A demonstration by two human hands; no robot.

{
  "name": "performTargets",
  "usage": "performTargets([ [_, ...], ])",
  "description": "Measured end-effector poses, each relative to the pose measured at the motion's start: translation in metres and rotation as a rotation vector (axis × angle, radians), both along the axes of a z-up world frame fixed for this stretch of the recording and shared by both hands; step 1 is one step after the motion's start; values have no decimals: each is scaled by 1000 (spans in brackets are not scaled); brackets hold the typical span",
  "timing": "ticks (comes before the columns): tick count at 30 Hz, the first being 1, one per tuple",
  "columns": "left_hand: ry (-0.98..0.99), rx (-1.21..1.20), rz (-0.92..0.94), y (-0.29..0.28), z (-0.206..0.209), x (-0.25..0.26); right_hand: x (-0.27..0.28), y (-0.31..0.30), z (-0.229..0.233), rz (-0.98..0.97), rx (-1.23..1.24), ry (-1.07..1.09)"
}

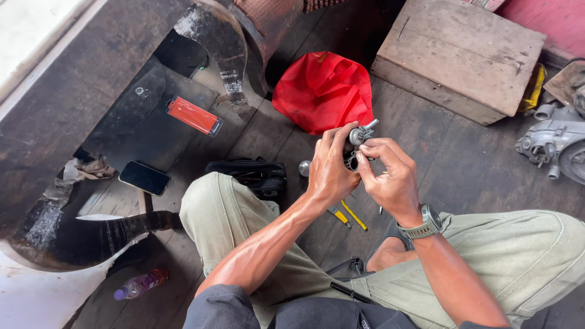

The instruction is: The person disassembles a carburetor by using a screwdriver to remove several screws and then pulls small internal components out by hand.

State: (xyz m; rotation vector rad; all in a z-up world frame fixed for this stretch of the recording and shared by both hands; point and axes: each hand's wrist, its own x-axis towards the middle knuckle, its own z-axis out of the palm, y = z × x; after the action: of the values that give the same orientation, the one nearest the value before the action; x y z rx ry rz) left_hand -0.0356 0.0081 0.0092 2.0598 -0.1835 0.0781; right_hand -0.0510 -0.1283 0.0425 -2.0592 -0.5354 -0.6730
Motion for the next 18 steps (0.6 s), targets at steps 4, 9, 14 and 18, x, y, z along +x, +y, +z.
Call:
performTargets([
  [4,-27,5,-2,-2,-4,2,1,-3,0,-9,-14,8],
  [9,-52,-5,0,-8,-7,3,0,-9,-2,-46,48,21],
  [14,-132,-32,16,-13,-11,10,1,-9,3,-27,50,-27],
  [18,-207,-54,36,-17,-7,15,2,-15,16,18,38,-25],
])
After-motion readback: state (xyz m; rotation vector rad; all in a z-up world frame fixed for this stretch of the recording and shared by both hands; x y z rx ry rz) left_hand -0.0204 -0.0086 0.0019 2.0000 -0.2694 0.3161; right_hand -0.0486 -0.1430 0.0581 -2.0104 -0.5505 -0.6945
